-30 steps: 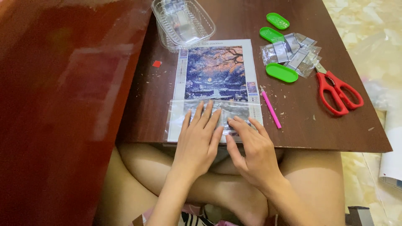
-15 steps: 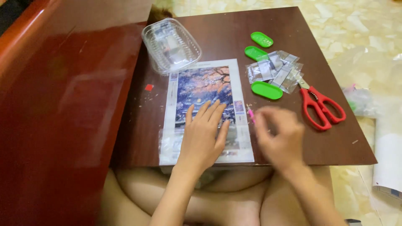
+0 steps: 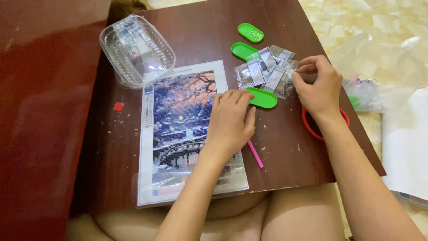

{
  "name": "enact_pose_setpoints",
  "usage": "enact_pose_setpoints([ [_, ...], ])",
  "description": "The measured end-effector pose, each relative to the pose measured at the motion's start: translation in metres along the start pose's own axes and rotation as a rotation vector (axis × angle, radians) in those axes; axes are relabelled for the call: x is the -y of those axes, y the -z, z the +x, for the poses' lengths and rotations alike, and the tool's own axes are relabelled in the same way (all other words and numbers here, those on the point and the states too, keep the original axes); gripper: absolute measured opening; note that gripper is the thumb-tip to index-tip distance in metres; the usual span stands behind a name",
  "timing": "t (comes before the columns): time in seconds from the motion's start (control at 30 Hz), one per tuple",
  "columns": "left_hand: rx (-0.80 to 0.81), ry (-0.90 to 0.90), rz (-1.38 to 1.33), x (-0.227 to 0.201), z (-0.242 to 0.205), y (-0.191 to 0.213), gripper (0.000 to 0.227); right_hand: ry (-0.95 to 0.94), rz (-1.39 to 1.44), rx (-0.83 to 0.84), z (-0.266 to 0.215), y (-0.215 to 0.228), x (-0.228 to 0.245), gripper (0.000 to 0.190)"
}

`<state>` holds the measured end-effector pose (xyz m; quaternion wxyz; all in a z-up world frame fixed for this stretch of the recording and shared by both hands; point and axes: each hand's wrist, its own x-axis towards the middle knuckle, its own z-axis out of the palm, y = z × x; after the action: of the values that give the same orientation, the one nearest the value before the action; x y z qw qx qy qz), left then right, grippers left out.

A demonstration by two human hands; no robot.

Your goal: A person is engaged in diamond painting, picking up small resin beads from a tray using a specialized pen and placing them onto a coded adhesive canvas.

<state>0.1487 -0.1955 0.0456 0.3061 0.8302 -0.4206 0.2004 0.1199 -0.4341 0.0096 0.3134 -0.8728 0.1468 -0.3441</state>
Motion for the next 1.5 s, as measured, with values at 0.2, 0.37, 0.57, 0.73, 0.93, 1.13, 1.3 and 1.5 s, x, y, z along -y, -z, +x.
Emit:
enact_pose_setpoints([
  [0.2, 0.008, 0.069, -0.040, -0.011, -0.016, 0.003, 0.020, -0.048, 0.084, 0.004, -0.011, 0.002, 0.012, 0.027],
  [0.37, 0.010, 0.070, -0.026, -0.003, -0.014, 0.009, 0.020, -0.059, 0.095, -0.002, -0.016, 0.005, 0.026, 0.026],
  [0.57, -0.026, 0.104, -0.080, -0.011, -0.011, 0.016, 0.022, -0.041, 0.126, 0.009, -0.025, 0.018, 0.046, 0.022],
  [0.73, -0.018, 0.100, -0.096, -0.024, -0.018, 0.015, 0.023, -0.051, 0.110, 0.002, -0.031, 0.028, 0.040, 0.020],
  [0.93, 0.021, 0.102, -0.121, -0.029, -0.016, 0.013, 0.035, -0.117, 0.066, -0.023, -0.035, 0.039, 0.034, 0.021],
  [1.13, 0.032, 0.118, -0.019, -0.008, 0.007, -0.003, 0.038, -0.072, 0.003, -0.109, -0.022, 0.037, 0.018, 0.016],
  [1.3, -0.031, 0.126, -0.014, 0.025, 0.045, -0.041, 0.043, -0.248, 0.108, -0.038, 0.013, 0.008, -0.032, 0.022],
  [1.5, 0.062, 0.196, 0.023, 0.021, 0.079, -0.071, 0.067, -0.352, 0.148, 0.025, 0.033, -0.016, -0.019, 0.029],
])
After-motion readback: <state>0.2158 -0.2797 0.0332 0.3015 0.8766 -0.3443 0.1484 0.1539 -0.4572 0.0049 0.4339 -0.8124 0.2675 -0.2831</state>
